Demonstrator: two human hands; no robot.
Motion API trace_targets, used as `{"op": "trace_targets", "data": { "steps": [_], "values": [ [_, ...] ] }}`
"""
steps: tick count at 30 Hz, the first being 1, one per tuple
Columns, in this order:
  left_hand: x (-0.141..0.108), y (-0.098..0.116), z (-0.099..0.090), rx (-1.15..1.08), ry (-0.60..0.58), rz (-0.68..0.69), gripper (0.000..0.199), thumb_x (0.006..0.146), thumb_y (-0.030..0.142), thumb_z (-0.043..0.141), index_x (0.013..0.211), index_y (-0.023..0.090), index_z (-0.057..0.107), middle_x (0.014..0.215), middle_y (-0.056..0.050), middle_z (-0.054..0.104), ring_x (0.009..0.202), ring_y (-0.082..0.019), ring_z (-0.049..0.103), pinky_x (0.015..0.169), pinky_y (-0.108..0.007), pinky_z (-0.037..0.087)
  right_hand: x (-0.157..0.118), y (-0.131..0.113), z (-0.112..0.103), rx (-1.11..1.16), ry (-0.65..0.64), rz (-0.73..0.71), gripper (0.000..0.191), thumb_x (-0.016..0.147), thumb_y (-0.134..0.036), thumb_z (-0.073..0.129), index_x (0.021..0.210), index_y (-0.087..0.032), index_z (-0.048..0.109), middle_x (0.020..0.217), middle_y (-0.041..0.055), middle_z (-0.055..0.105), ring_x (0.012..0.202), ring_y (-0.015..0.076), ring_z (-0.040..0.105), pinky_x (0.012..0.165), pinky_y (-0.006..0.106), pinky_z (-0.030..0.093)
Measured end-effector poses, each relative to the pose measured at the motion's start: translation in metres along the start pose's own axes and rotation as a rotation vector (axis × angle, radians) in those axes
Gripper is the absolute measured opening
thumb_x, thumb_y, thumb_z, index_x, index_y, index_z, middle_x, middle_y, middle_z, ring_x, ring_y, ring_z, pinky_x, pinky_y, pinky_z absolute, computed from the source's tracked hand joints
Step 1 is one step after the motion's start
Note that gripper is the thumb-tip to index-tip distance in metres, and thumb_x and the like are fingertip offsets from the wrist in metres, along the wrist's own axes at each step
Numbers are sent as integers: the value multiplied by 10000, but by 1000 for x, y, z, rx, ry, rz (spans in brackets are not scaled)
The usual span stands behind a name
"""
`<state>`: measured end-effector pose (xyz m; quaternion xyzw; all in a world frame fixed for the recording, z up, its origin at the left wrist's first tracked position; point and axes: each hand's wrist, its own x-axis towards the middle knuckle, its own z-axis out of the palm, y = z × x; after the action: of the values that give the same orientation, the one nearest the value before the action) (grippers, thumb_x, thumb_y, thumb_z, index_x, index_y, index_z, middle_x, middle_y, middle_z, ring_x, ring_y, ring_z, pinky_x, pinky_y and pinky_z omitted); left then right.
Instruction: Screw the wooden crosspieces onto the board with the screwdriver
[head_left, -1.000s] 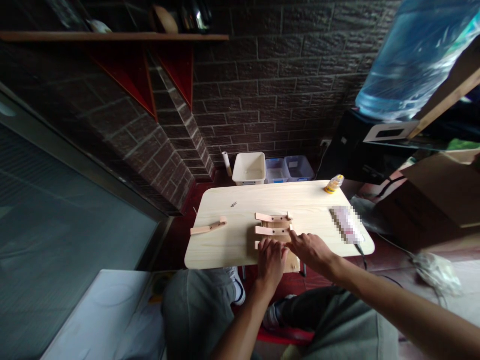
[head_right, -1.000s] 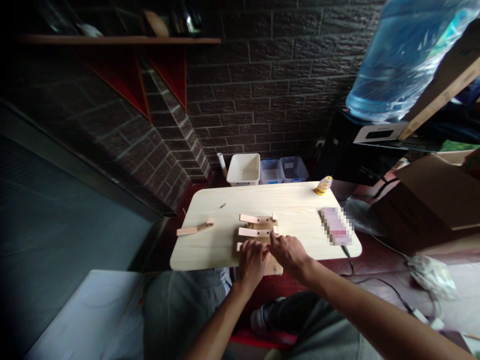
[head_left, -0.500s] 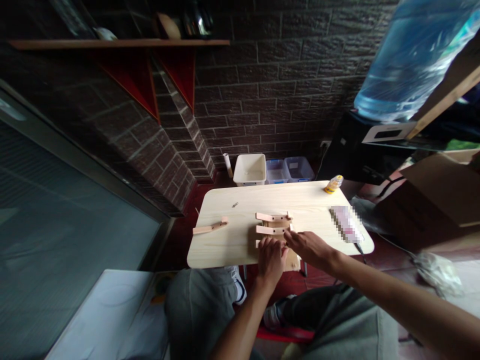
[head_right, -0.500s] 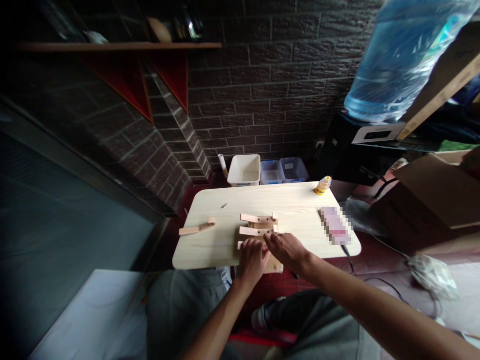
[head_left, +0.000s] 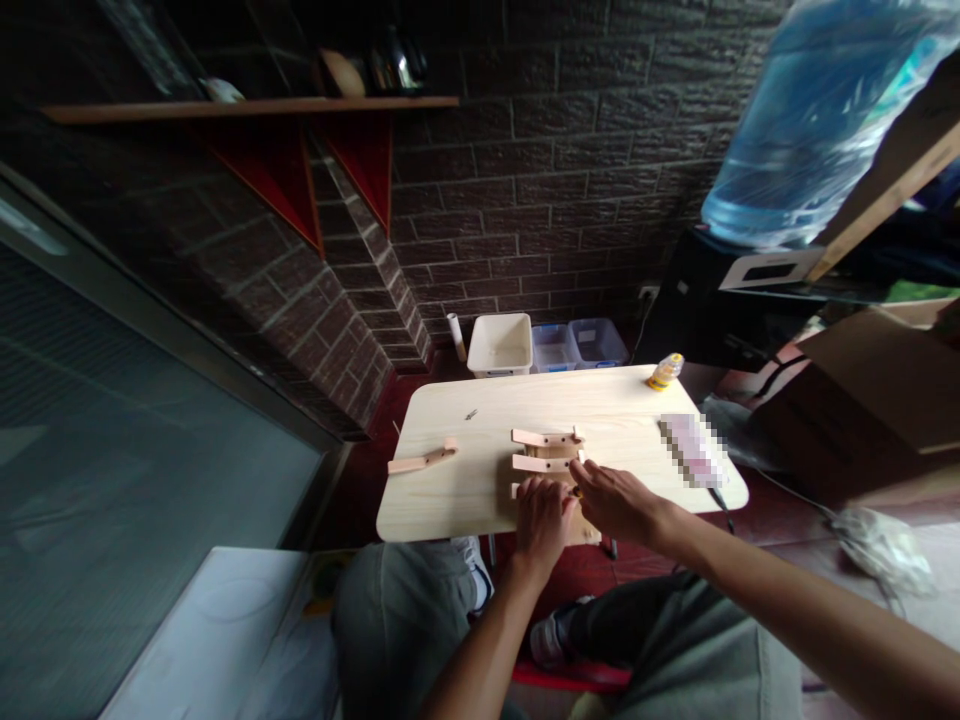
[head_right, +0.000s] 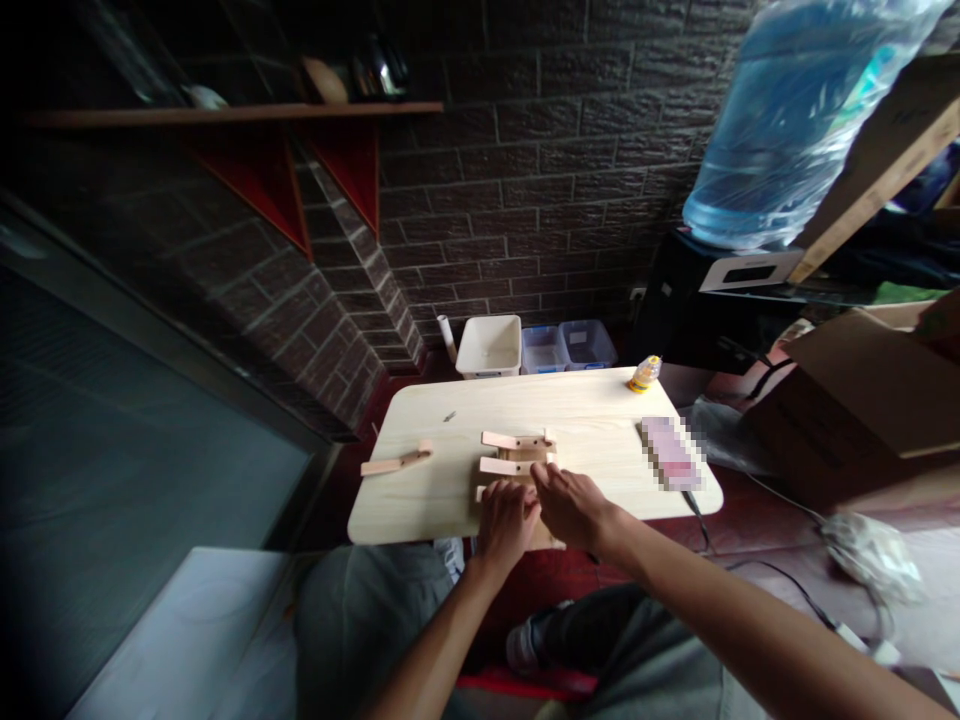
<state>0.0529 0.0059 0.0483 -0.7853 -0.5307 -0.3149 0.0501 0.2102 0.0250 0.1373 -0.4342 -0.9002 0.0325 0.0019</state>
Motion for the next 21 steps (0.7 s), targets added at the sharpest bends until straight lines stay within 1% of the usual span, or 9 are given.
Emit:
{"op": "trace_targets", "data": {
  "steps": [3,5,7,9,11,13,15,18,21],
  "values": [
    [0,-2,1,11,-6,2,169,815,214,712,931,200,590,873,-47,629,899,-236,598,866,-418,457,2,4,5,-13,68,-106,367,891,-36,436,1246,-108,501,1141,179,641,997,232,656,794,330,540],
    [0,-3,1,8,-12,-8,180,811,224,720,934,199,591,879,-48,629,908,-239,599,880,-426,454,4,4,4,-36,52,-112,332,921,-58,425,1236,-113,515,1090,166,660,925,226,672,745,324,544],
    [0,-3,1,-8,-15,-12,184,821,233,712,959,204,593,901,-50,632,932,-239,598,903,-431,449,6,3,2,-63,-18,-34,304,960,-124,425,1249,-103,516,995,158,685,803,222,686,661,313,536],
    [1,-2,-1,-25,-26,-14,177,837,235,693,981,209,593,907,-48,633,932,-231,598,917,-431,447,6,1,-2,-84,-82,75,330,988,-219,429,1279,-77,499,924,169,695,738,233,690,599,310,518],
    [1,-1,-2,-34,-51,-13,150,850,229,675,976,213,594,888,-43,632,905,-223,598,916,-431,448,5,-1,-5,-92,-109,147,383,1001,-287,422,1303,-58,476,899,184,698,747,251,696,584,311,508],
    [1,0,-3,-27,-55,-14,140,851,217,670,970,215,597,885,-43,635,904,-225,599,913,-434,448,3,-2,-6,-81,-94,157,399,1001,-299,421,1317,-58,460,899,175,700,767,249,698,603,306,511],
    [1,0,-3,-13,-42,-7,159,841,199,676,980,218,602,894,-45,638,924,-231,600,913,-433,447,1,-1,-5,-62,-34,89,373,979,-254,446,1304,-71,469,982,174,694,842,244,693,668,309,527],
    [0,-1,-1,5,-25,-13,182,823,219,706,973,214,603,895,-47,638,937,-240,599,898,-427,450,1,4,1,-49,76,-88,329,929,-120,442,1249,-100,512,1160,179,642,999,236,650,784,323,534],
    [0,-1,0,11,-29,-30,215,803,248,737,957,212,592,877,-41,630,912,-235,592,888,-422,451,5,11,7,-36,74,-173,290,932,-87,412,1185,-129,546,1119,147,653,950,215,647,761,318,533]
  ]
}}
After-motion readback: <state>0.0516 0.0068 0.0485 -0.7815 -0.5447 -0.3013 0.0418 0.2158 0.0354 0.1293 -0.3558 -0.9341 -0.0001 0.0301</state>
